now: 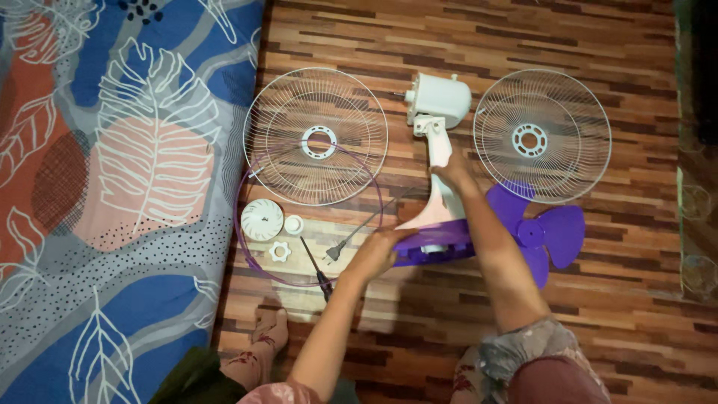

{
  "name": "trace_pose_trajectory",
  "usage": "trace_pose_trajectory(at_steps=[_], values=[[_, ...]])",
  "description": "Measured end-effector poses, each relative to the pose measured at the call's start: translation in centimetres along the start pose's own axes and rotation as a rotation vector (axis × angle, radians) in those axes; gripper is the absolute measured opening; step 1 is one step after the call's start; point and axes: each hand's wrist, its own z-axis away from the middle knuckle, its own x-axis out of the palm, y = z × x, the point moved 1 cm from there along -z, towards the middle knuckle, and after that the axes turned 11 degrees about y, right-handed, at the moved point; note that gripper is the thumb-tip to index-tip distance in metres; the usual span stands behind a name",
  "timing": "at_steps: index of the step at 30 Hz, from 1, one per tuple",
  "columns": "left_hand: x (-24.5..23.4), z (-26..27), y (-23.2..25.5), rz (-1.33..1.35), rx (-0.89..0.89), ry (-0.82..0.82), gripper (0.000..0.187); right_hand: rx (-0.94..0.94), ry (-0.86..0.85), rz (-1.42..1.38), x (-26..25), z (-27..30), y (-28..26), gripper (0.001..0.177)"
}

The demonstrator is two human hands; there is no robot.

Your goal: The person assembles an electric fan on the floor. They attach the motor housing to the base, secure the fan blades, and then attach the front grill using a screwdriver.

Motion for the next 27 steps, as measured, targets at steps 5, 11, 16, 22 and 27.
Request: trace_pose_trajectory(at_steps=[5,11,16,22,27], values=[[0.2,0.2,-0.7,0.043,0.002,0.034,0.060,-0.096,0.200,-0.136,-3.5,1.0,2.2,0.047],[1.6,1.0,-2.2,0.006,0.091,0.231,0.044,0.031,0.810,-0.743,-5.6,10.7,8.4,0.023],[2.7,3.6,-5.4,0.095,0.006,0.391,0.038,-0.019,0.738,-0.649,-2.3,20.1,11.1,0.044],[2.7,6.1,-10.0,-0.036,-0.189,0.392,0.027,0.111,0.504,-0.430,-0.4,23.3,10.0,0.018],[1.7,5.4,-10.0,-0.214,-0.348,0.323,0.027,-0.077,0.625,-0.305,-2.4,22.9,9.4,0.040]])
